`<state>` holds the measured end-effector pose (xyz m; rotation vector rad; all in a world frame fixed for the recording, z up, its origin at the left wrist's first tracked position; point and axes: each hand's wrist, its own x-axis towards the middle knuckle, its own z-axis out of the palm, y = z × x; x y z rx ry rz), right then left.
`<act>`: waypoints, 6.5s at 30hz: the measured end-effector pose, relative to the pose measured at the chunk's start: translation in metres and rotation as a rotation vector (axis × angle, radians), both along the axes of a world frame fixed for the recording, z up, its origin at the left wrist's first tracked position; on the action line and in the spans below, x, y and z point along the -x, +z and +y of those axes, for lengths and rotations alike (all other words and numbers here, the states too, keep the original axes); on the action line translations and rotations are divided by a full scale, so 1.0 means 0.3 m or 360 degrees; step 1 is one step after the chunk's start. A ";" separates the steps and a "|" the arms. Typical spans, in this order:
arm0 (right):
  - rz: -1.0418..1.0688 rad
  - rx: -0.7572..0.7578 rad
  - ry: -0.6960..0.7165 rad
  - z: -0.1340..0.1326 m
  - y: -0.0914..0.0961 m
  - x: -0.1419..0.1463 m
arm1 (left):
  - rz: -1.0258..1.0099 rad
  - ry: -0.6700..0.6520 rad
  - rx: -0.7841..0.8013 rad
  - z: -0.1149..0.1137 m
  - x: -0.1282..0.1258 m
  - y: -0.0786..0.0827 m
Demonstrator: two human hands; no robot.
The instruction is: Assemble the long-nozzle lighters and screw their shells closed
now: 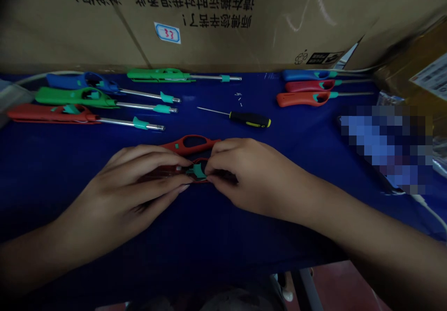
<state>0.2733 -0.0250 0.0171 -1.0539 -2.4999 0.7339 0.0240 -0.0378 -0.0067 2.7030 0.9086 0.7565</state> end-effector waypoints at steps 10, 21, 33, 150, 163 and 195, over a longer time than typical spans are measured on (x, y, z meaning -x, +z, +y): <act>0.0019 0.0087 -0.0112 0.009 0.039 -0.021 | -0.0102 0.0005 -0.0002 -0.006 -0.001 -0.005; -0.0101 0.0243 -0.0169 0.019 0.023 -0.032 | -0.0166 0.0042 0.0058 -0.006 -0.010 -0.017; -0.0108 0.0295 -0.0218 0.020 0.016 -0.031 | -0.0172 0.0049 0.0058 -0.003 -0.009 -0.015; -0.0131 -0.0059 -0.0217 0.018 0.062 -0.061 | 0.0134 -0.0229 0.0260 0.150 0.128 0.101; -0.0583 -0.0205 -0.0084 -0.014 0.060 -0.067 | 0.0170 -0.0258 0.0182 0.125 0.110 0.067; -0.0557 -0.0194 -0.0029 -0.003 0.045 -0.054 | 0.0429 -0.0134 0.0145 0.092 0.112 0.081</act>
